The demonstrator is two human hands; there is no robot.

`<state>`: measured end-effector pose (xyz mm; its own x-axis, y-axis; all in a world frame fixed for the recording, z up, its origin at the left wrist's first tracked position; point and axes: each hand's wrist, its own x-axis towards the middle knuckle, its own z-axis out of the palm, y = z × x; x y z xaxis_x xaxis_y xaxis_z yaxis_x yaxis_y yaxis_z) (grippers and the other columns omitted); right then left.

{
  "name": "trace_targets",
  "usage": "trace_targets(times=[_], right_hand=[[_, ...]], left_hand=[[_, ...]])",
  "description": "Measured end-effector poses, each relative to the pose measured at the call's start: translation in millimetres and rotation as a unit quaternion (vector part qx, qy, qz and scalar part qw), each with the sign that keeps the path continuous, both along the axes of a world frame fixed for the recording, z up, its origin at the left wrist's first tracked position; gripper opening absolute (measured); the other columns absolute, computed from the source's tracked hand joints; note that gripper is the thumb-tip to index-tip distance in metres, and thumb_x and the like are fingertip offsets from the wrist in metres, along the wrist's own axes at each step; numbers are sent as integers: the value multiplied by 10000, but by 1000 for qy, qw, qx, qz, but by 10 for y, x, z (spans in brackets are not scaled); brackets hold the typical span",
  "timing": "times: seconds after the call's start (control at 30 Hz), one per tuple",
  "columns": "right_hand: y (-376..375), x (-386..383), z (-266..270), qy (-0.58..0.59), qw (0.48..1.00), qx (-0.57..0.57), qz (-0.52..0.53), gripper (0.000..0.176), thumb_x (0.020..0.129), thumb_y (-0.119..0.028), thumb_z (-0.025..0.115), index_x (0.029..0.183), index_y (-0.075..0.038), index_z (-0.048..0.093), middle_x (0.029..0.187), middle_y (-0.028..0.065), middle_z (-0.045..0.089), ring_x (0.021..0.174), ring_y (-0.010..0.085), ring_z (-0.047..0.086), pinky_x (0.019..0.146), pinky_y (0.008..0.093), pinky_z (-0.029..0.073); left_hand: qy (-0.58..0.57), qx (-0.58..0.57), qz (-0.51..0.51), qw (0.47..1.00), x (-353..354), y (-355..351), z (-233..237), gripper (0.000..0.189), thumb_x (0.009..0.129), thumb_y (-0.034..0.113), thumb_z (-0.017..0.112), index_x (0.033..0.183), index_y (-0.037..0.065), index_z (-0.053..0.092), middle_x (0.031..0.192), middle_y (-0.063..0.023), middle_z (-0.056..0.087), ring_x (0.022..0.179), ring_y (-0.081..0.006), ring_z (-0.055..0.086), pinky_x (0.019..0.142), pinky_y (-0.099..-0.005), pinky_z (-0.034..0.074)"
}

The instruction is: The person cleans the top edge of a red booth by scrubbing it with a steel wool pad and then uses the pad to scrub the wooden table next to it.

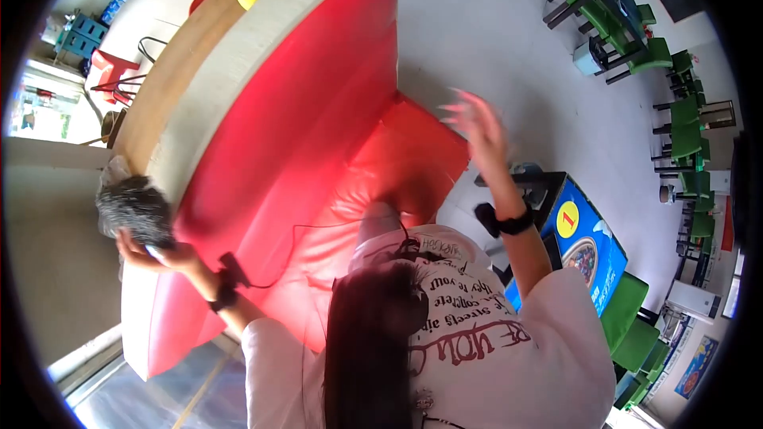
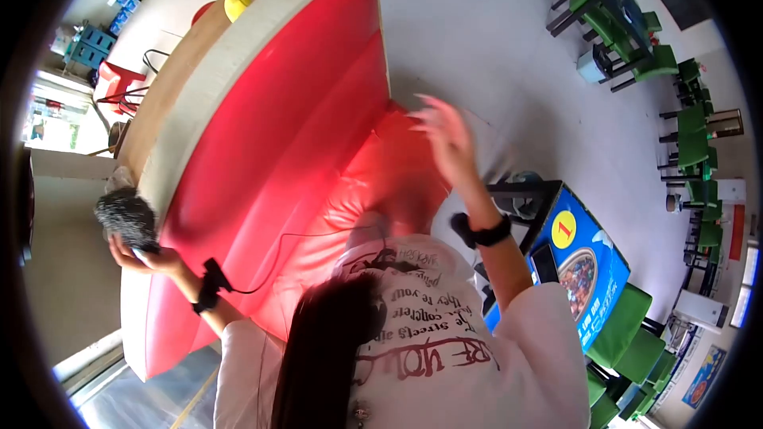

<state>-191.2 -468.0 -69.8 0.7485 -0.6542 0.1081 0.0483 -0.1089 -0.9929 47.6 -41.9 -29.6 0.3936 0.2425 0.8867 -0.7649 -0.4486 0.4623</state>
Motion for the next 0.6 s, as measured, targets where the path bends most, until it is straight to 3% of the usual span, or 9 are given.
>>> trace_targets(times=[0.07,0.13,0.2,0.23,0.33,0.37,0.47,0.6], right_hand=[[423,720,396,-69,977,-14,202,424,1034,-199,463,1413,-12,423,1278,167,603,1040,224,647,933,343,493],[786,1168,772,-73,937,54,339,517,1025,-281,486,1452,-12,374,1370,170,535,1170,238,581,1026,377,432],[934,1447,901,-59,905,69,416,627,997,-373,523,1473,-8,340,1437,152,475,1296,238,479,1103,393,348],[948,1494,935,-69,916,37,394,676,971,-409,544,1471,-1,342,1450,136,468,1345,231,422,1128,384,311],[744,1488,855,-118,928,114,335,598,968,-299,555,1448,8,375,1455,129,461,1327,217,443,1109,368,339],[672,1444,811,-113,933,165,298,544,946,-199,583,1420,8,416,1437,123,480,1295,200,473,1081,348,375],[365,1298,822,-103,960,143,219,547,910,-131,681,1390,-16,445,1339,89,549,1181,135,537,1001,305,446],[28,1165,836,-148,963,95,203,573,868,-114,731,1365,-25,460,1358,91,544,1154,142,549,999,317,451]], left_hand=[[29,-48,-96,994,-163,-411,-273,817,923,587,471,1354,-102,385,1285,-258,539,1165,-359,566,964,-474,495],[58,-3,-170,984,-410,-903,-360,933,831,662,563,1381,-72,391,1293,-256,533,1196,-351,537,1017,-496,442],[54,79,-349,932,-435,-1288,-210,840,750,518,745,1340,-26,497,1235,-233,567,1112,-377,574,936,-500,475],[74,123,-347,927,-481,-1460,-79,836,726,461,757,1351,-26,487,1239,-240,553,1116,-382,566,929,-491,474],[139,183,-393,890,-486,-1789,30,831,679,328,768,1367,-24,463,1259,-255,502,1150,-389,527,929,-469,474],[146,213,-410,875,-465,-1877,65,854,660,267,781,1390,-15,440,1292,-255,466,1171,-391,503,928,-456,479],[185,259,-454,832,-567,-2193,161,888,657,70,711,1466,10,349,1394,-254,354,1273,-397,418,1024,-478,401],[245,225,-480,812,-778,-2576,96,933,673,20,696,1502,43,270,1403,-256,318,1322,-411,364,1020,-471,407]])
